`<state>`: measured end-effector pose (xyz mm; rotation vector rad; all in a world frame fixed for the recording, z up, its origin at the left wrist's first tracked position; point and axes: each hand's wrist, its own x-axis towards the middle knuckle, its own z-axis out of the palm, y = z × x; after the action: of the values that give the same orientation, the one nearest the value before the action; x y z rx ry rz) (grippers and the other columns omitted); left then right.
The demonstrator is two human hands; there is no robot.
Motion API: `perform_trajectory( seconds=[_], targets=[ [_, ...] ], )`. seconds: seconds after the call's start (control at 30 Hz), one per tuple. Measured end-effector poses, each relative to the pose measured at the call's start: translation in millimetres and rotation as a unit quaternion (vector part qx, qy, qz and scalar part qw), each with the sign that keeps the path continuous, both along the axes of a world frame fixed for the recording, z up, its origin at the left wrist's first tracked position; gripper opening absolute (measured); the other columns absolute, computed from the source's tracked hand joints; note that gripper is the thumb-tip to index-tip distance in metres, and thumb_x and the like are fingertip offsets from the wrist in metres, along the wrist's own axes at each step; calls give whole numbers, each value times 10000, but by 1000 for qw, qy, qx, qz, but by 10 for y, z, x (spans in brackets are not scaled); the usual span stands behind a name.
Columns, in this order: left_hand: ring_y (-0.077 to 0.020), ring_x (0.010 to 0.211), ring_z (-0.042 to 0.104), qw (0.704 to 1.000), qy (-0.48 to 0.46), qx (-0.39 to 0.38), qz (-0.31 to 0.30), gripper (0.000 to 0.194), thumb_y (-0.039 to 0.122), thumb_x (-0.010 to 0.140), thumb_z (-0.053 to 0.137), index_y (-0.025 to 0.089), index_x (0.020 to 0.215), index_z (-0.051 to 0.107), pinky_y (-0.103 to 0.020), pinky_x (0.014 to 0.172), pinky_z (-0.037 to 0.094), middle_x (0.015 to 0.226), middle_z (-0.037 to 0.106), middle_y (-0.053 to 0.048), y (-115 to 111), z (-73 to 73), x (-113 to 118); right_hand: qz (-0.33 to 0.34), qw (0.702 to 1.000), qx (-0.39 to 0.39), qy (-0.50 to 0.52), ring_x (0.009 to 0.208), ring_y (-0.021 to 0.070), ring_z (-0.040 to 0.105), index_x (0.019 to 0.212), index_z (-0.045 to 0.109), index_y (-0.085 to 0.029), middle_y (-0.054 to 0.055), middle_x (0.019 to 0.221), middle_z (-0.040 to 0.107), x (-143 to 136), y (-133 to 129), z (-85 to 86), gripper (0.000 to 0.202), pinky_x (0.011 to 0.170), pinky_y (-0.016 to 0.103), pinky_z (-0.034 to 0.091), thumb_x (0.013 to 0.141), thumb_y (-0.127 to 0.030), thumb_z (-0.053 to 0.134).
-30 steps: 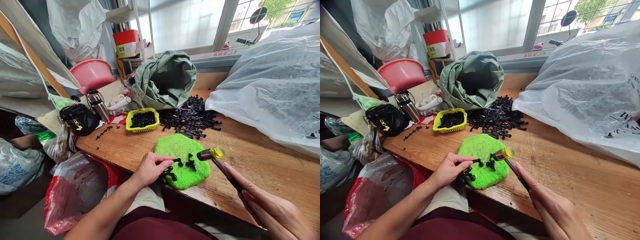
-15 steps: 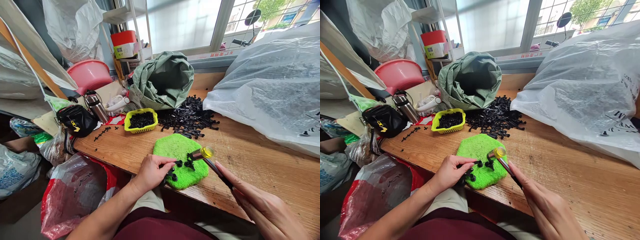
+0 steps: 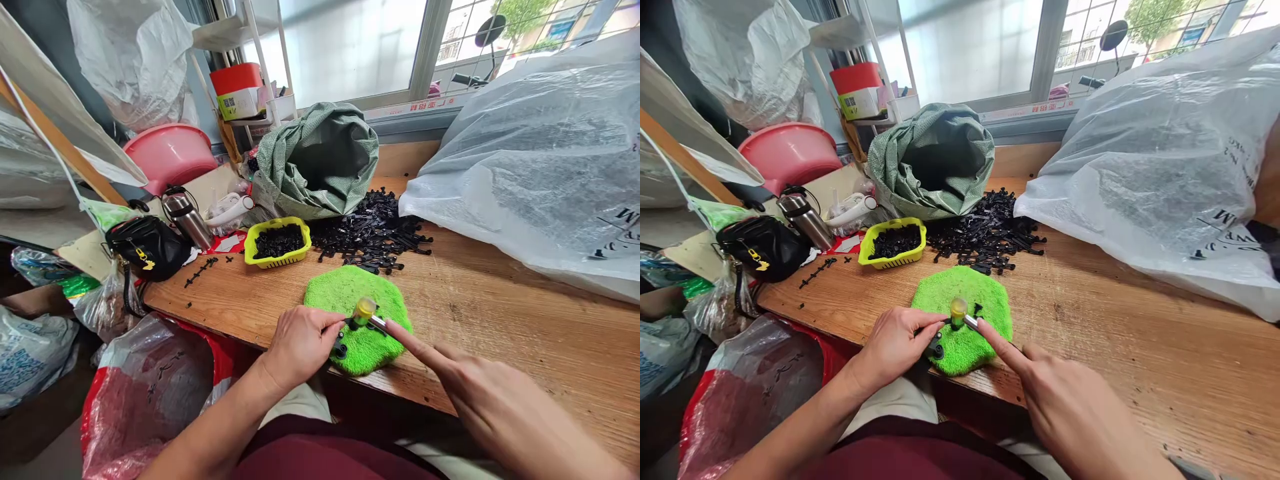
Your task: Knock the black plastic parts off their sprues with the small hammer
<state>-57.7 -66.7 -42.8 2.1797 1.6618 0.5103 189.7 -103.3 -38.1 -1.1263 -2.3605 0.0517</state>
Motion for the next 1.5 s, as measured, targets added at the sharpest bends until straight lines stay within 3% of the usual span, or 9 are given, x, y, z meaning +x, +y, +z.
perform_trajectory(
  seconds=[0.17, 0.37, 0.5, 0.7, 0.77, 0.93, 1.17, 1.37, 1.5],
  targets=[
    [-193, 775, 669, 1000, 7, 5, 0, 233, 307, 856, 559, 315, 992, 748, -259, 684, 444, 875, 751, -54, 11, 8, 5, -20, 999, -41, 2, 588, 192, 669, 1498, 230, -320, 36, 886, 706, 3, -32, -112, 637, 512, 265, 554, 904, -99, 285],
    [-208, 781, 679, 1000, 16, 1, -16, 250, 308, 864, 542, 324, 1019, 737, -273, 678, 447, 895, 751, -63, 36, -3, -13, -21, 995, -84, -40, 613, 198, 687, 1471, 303, -316, 15, 815, 718, -2, -4, -215, 701, 531, 264, 567, 833, -25, 316],
    [-220, 806, 689, 1000, 2, -17, -10, 259, 298, 866, 531, 304, 1026, 736, -293, 706, 453, 940, 745, -70, 35, -9, -18, -44, 998, -45, 14, 858, 229, 692, 1486, 271, -310, 49, 1078, 697, 100, -29, -178, 578, 705, 311, 587, 945, -107, 268],
    [-198, 731, 654, 995, -93, -41, 0, 261, 313, 826, 554, 239, 959, 765, -275, 670, 429, 883, 754, -58, 107, -119, -67, -50, 998, -14, 45, 1071, 212, 593, 1480, 271, -373, -18, 1314, 550, 259, -68, -143, 528, 875, 315, 493, 986, -185, 280],
    [-170, 634, 601, 979, -186, -87, 8, 287, 335, 810, 554, 176, 886, 780, -254, 598, 391, 762, 744, -55, 156, -190, -94, -34, 998, -24, 56, 1132, 202, 544, 1484, 263, -367, -25, 1359, 502, 290, -58, -179, 525, 912, 319, 452, 985, -205, 295],
    [-107, 543, 477, 891, -411, -185, 57, 346, 412, 702, 656, 101, 794, 775, -219, 543, 322, 617, 670, -44, 233, -289, -137, -31, 996, -14, 83, 1124, 172, 535, 1468, 284, -406, -60, 1350, 491, 357, -18, -288, 523, 872, 246, 447, 981, -220, 321],
    [-89, 536, 459, 851, -466, -222, 97, 313, 393, 589, 764, 111, 725, 774, -201, 520, 309, 608, 659, -48, 234, -223, -113, -49, 995, -40, 75, 1009, 235, 614, 1434, 314, -444, -76, 1269, 530, 388, -4, -409, 501, 751, 327, 544, 976, -241, 294],
    [-79, 503, 420, 872, -437, -209, 66, 270, 375, 660, 705, 119, 715, 768, -199, 508, 284, 540, 615, -10, 257, -291, -100, -67, 979, -172, 86, 992, 283, 641, 1410, 399, -371, -6, 1238, 583, 245, 176, -409, 493, 835, 438, 536, 959, -234, 256],
    [-96, 504, 436, 922, -353, -152, 44, 270, 344, 734, 624, 116, 698, 765, -212, 507, 284, 530, 618, -6, 258, -293, -86, -52, 986, -153, 44, 1005, 283, 642, 1443, 347, -357, 32, 1254, 594, 107, 353, -357, 563, 809, 464, 541, 931, -143, 249]
  ],
)
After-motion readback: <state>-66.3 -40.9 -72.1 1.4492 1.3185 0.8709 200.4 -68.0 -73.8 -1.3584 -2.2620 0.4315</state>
